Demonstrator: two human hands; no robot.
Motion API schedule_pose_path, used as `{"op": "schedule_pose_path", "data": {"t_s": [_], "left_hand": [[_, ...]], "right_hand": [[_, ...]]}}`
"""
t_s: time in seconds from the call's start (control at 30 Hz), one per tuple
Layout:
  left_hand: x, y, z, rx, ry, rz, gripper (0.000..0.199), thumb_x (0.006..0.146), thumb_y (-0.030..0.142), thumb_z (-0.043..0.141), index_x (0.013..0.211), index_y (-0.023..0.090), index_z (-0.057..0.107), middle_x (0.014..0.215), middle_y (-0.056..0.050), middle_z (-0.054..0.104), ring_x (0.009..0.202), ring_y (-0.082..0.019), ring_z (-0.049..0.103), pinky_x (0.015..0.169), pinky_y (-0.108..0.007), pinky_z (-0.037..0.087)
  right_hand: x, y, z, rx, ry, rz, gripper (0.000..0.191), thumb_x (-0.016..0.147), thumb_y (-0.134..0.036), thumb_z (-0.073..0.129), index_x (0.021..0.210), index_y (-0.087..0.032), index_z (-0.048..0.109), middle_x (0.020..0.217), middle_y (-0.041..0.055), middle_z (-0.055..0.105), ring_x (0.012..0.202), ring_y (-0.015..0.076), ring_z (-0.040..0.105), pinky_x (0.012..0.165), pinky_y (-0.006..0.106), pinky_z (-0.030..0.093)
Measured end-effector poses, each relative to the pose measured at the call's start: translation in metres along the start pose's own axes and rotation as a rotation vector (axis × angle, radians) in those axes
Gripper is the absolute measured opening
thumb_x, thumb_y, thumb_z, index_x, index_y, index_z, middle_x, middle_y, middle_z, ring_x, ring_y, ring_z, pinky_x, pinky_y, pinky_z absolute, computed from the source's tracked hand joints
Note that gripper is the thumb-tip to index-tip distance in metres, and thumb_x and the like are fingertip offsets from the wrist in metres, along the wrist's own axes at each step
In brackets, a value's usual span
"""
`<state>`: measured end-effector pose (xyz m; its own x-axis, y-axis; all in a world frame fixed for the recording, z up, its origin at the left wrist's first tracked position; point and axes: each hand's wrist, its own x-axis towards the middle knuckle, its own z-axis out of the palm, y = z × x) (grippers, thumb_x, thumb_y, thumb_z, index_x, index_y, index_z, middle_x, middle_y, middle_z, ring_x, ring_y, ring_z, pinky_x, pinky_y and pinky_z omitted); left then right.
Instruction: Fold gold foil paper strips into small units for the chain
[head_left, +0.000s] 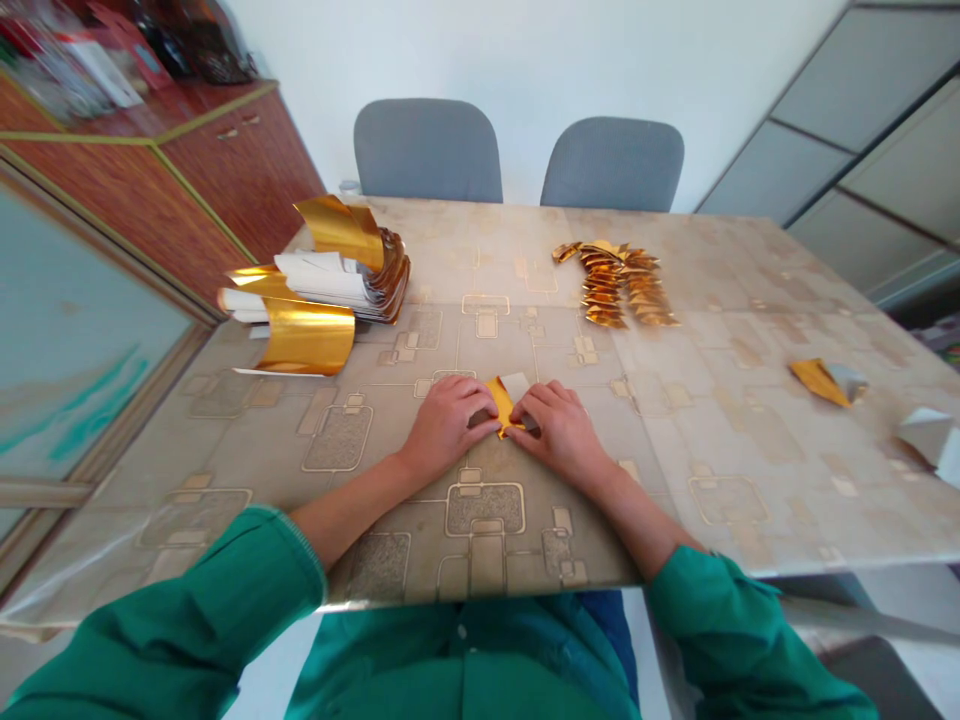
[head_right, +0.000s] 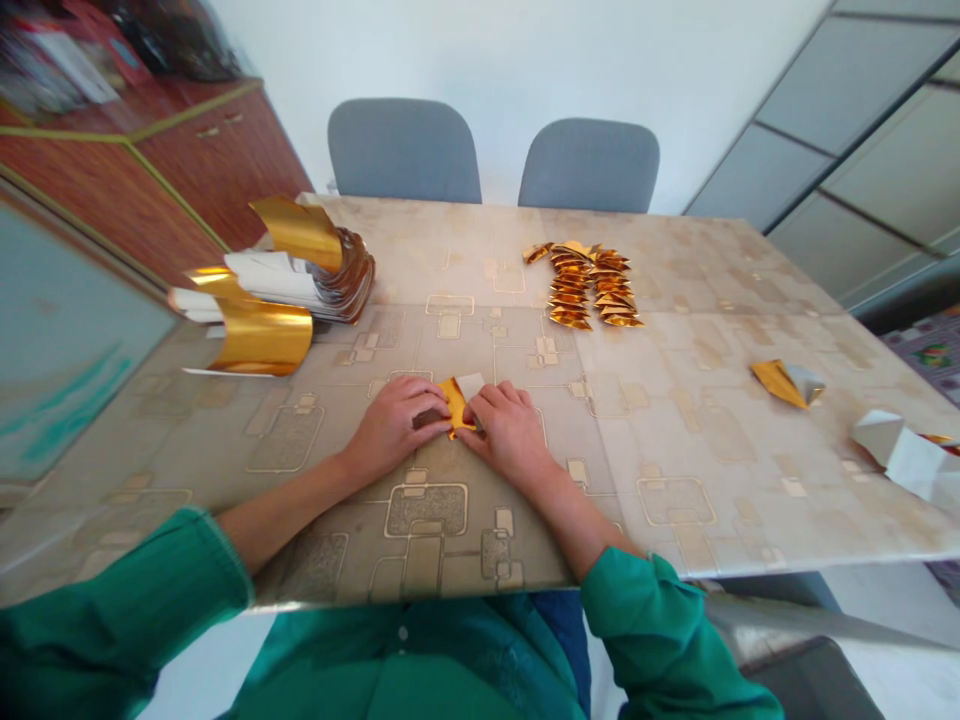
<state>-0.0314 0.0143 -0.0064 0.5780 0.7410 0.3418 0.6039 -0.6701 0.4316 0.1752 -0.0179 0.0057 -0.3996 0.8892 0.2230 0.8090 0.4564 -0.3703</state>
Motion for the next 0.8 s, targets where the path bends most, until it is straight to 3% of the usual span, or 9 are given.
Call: {"op": "schedule_pose_path", "data": {"t_s": [0.17, 0.33, 0.47, 0.6, 0.8], "left_hand": [[0.002, -0.006, -0.003, 0.068, 0.018, -0.128, 0.03, 0.076, 0.036, 0.083, 0.1, 0.021, 0.072, 0.11, -0.005, 0.067, 0.105, -0.026, 0.058, 0.096, -0.046, 0.042], [0.002, -0.014, -0.006, 0.153, 0.068, -0.12, 0.023, 0.081, 0.034, 0.078, 0.101, 0.023, 0.075, 0.106, -0.006, 0.067, 0.103, -0.027, 0.058, 0.096, -0.048, 0.042], [0.001, -0.014, -0.007, 0.195, 0.074, 0.097, 0.015, 0.09, 0.027, 0.068, 0.102, 0.02, 0.074, 0.114, -0.009, 0.066, 0.106, -0.026, 0.057, 0.096, -0.046, 0.044], [0.003, -0.012, -0.008, 0.075, -0.048, 0.409, 0.019, 0.099, 0.022, 0.053, 0.101, 0.018, 0.072, 0.108, -0.006, 0.07, 0.1, -0.02, 0.062, 0.096, -0.037, 0.048], [0.011, -0.016, -0.009, 0.052, -0.113, 0.49, 0.023, 0.101, 0.031, 0.051, 0.104, 0.017, 0.069, 0.108, -0.007, 0.071, 0.1, -0.019, 0.064, 0.092, -0.034, 0.051]], "right_hand": [[0.0, -0.001, 0.0, -0.002, -0.008, 0.025, 0.015, 0.084, -0.031, 0.074, 0.084, -0.021, 0.063, 0.091, 0.0032, 0.065, 0.092, 0.0219, 0.052, 0.08, 0.033, 0.037], [0.001, -0.001, -0.001, 0.012, -0.036, 0.061, 0.014, 0.083, -0.03, 0.075, 0.089, -0.022, 0.065, 0.095, 0.0029, 0.065, 0.095, 0.0226, 0.053, 0.081, 0.034, 0.036], [0.003, 0.001, 0.0, 0.064, -0.058, 0.086, 0.018, 0.082, -0.029, 0.075, 0.096, -0.023, 0.066, 0.098, 0.0025, 0.064, 0.096, 0.0226, 0.053, 0.083, 0.035, 0.036], [0.004, 0.005, 0.001, 0.108, -0.061, 0.082, 0.016, 0.084, -0.029, 0.073, 0.097, -0.023, 0.066, 0.096, 0.0022, 0.063, 0.095, 0.0221, 0.052, 0.083, 0.034, 0.035], [0.0, 0.012, -0.002, 0.157, -0.1, 0.019, 0.015, 0.089, -0.026, 0.064, 0.103, -0.023, 0.065, 0.1, 0.0037, 0.062, 0.097, 0.0216, 0.051, 0.087, 0.035, 0.036]]}}
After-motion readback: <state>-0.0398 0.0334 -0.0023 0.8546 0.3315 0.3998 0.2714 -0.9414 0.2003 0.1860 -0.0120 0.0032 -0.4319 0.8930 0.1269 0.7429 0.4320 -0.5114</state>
